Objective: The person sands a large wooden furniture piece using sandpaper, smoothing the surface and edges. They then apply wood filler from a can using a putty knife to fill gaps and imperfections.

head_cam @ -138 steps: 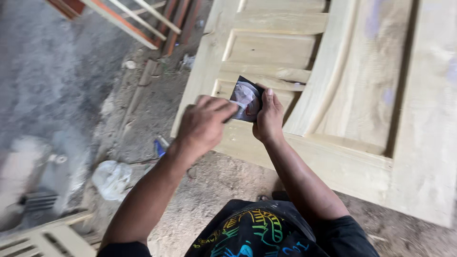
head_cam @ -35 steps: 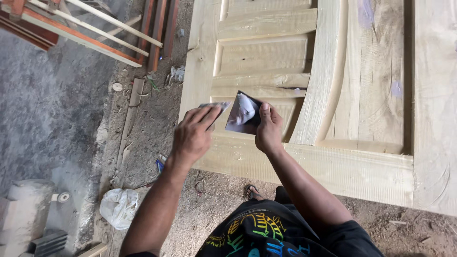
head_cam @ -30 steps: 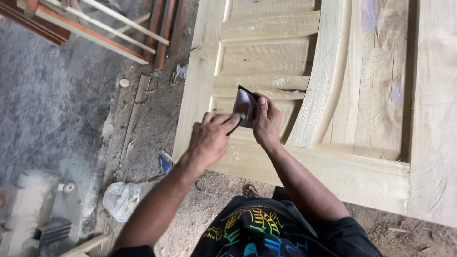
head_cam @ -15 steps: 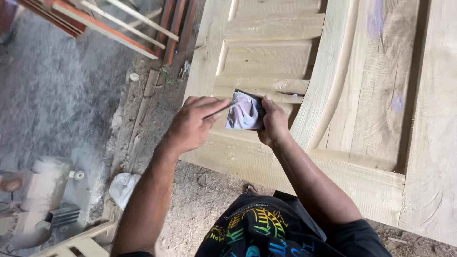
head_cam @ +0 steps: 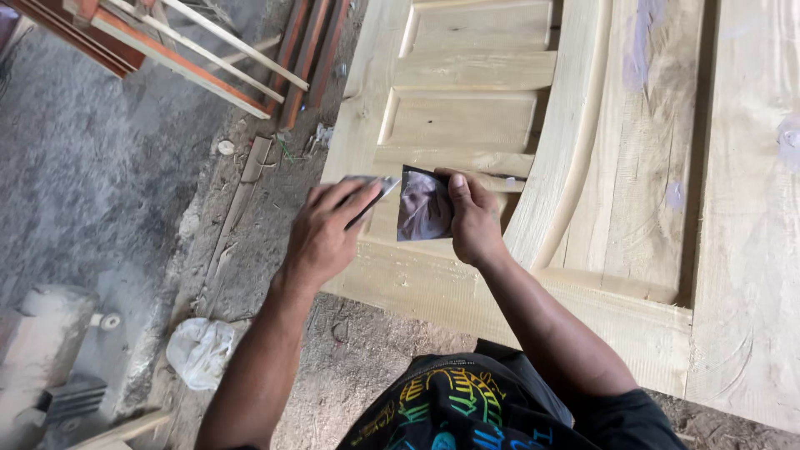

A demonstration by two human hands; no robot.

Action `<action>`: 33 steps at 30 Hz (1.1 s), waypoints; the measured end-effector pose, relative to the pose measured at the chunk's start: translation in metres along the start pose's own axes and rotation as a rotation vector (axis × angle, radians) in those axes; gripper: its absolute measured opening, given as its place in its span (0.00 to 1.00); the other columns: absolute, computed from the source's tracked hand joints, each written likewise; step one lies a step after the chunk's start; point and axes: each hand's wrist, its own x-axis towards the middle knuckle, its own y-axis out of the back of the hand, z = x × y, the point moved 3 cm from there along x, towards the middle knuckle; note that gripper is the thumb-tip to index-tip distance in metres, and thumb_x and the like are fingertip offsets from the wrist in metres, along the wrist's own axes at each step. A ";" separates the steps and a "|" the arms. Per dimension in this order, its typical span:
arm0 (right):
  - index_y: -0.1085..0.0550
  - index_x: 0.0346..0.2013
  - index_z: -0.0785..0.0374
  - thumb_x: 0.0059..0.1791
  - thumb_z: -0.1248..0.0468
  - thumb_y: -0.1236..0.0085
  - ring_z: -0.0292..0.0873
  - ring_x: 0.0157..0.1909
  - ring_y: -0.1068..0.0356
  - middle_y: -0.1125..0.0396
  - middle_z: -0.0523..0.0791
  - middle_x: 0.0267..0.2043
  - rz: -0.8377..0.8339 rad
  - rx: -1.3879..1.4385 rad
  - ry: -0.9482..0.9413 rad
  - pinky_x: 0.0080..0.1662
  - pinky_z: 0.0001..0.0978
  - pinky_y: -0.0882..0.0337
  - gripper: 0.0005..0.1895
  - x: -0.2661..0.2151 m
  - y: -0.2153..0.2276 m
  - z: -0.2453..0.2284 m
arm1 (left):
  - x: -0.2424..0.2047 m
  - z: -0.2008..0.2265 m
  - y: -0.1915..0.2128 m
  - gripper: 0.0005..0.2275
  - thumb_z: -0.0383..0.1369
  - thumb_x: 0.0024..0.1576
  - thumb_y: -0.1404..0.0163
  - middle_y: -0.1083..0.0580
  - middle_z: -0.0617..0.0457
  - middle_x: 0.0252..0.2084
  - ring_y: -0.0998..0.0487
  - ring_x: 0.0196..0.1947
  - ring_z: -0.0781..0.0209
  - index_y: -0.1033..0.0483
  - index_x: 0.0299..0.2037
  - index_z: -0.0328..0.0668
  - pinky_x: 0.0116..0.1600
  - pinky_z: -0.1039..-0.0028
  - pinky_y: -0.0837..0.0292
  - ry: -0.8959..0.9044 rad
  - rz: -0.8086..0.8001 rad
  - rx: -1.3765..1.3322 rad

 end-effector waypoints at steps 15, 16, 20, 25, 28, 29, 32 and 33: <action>0.26 0.56 0.68 0.58 0.50 0.56 0.40 0.39 0.30 0.28 0.50 0.43 0.133 -0.679 -0.232 0.40 0.37 0.27 0.25 0.016 -0.085 0.051 | -0.087 -0.010 -0.066 0.17 0.24 0.63 0.50 0.26 0.45 0.61 0.23 0.61 0.47 0.27 0.63 0.45 0.62 0.66 0.22 0.078 0.183 -0.830; 0.25 0.53 0.68 0.59 0.49 0.57 0.42 0.33 0.32 0.28 0.51 0.37 0.180 -0.794 -0.310 0.35 0.40 0.29 0.25 0.015 -0.082 0.062 | -0.100 -0.009 -0.075 0.16 0.24 0.65 0.50 0.25 0.46 0.61 0.22 0.61 0.48 0.26 0.62 0.46 0.61 0.66 0.21 0.094 0.224 -0.881; 0.25 0.39 0.68 0.59 0.51 0.59 0.40 0.30 0.33 0.31 0.48 0.31 0.215 -0.832 -0.255 0.31 0.38 0.28 0.24 0.035 -0.071 0.082 | -0.131 -0.018 -0.083 0.16 0.24 0.66 0.50 0.23 0.51 0.61 0.22 0.61 0.51 0.24 0.62 0.49 0.61 0.67 0.21 0.069 0.185 -0.886; 0.29 0.45 0.70 0.62 0.52 0.56 0.43 0.32 0.33 0.34 0.48 0.35 0.260 -0.363 -0.232 0.33 0.40 0.23 0.21 0.018 -0.035 0.084 | -0.136 -0.046 -0.028 0.17 0.28 0.62 0.45 0.24 0.53 0.61 0.24 0.63 0.51 0.24 0.62 0.52 0.68 0.64 0.25 -0.085 0.284 -0.704; 0.32 0.58 0.68 0.59 0.51 0.67 0.51 0.49 0.23 0.28 0.54 0.52 0.155 0.110 -0.342 0.49 0.44 0.18 0.26 -0.038 -0.055 0.115 | -0.135 -0.057 0.004 0.18 0.28 0.63 0.45 0.24 0.54 0.61 0.25 0.63 0.53 0.25 0.63 0.53 0.68 0.64 0.27 -0.202 0.205 -0.718; 0.35 0.62 0.65 0.58 0.50 0.71 0.52 0.53 0.25 0.30 0.55 0.56 0.084 0.225 -0.335 0.53 0.45 0.20 0.27 -0.053 -0.070 0.123 | -0.134 -0.059 0.013 0.18 0.28 0.63 0.45 0.25 0.54 0.62 0.26 0.63 0.53 0.26 0.64 0.53 0.69 0.64 0.28 -0.235 0.196 -0.714; 0.38 0.65 0.63 0.59 0.49 0.71 0.51 0.57 0.28 0.32 0.54 0.58 0.015 0.396 -0.273 0.56 0.46 0.24 0.27 -0.075 -0.111 0.119 | -0.135 -0.056 0.032 0.20 0.29 0.63 0.45 0.26 0.54 0.64 0.28 0.65 0.52 0.28 0.66 0.55 0.71 0.63 0.31 -0.309 0.185 -0.668; 0.38 0.65 0.63 0.60 0.49 0.70 0.51 0.57 0.29 0.33 0.54 0.59 0.011 0.438 -0.285 0.57 0.46 0.25 0.27 -0.080 -0.121 0.113 | -0.138 -0.055 0.034 0.21 0.29 0.63 0.44 0.27 0.53 0.65 0.29 0.66 0.52 0.29 0.67 0.55 0.72 0.62 0.31 -0.321 0.203 -0.624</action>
